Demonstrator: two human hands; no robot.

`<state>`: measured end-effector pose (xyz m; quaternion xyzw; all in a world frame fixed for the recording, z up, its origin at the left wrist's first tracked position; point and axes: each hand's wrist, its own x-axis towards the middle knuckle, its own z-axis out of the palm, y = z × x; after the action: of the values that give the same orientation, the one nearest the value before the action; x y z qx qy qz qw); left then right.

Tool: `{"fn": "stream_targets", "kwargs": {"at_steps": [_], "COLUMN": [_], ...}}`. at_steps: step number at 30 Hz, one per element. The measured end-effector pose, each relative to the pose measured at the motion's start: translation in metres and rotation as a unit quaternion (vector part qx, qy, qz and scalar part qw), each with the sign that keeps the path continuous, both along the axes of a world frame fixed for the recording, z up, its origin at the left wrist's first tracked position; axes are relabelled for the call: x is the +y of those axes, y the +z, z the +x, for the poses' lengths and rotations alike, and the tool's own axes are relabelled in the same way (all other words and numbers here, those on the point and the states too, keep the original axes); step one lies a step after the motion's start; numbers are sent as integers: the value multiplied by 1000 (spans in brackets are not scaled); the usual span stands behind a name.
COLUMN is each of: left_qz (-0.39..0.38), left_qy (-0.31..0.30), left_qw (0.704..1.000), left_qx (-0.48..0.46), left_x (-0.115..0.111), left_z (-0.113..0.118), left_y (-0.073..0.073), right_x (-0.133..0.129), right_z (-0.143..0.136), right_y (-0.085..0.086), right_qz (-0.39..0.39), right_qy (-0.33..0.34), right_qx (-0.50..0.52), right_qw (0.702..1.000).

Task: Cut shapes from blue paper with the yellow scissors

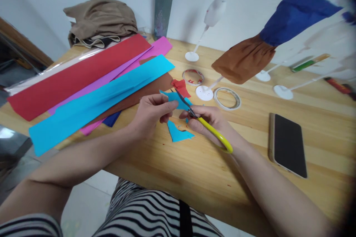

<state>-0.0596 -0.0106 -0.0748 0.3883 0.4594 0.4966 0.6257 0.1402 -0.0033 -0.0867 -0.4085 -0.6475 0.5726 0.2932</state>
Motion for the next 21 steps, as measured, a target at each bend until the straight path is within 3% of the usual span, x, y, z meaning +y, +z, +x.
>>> {"fn": "stream_targets", "kwargs": {"at_steps": [7,21], "left_qz": [-1,0], "left_qy": [-6,1], "left_qw": [1000,1000], "left_qx": [-8,-6], "left_x": [0,-1], "left_z": [0,1], "left_y": [-1,1], "right_x": [1,0], "right_z": [5,8], "right_y": [-14,-17], "right_qz": [13,25], "right_qy": [9,11], "right_qx": [-7,-11], "right_qw": [1000,1000]}}
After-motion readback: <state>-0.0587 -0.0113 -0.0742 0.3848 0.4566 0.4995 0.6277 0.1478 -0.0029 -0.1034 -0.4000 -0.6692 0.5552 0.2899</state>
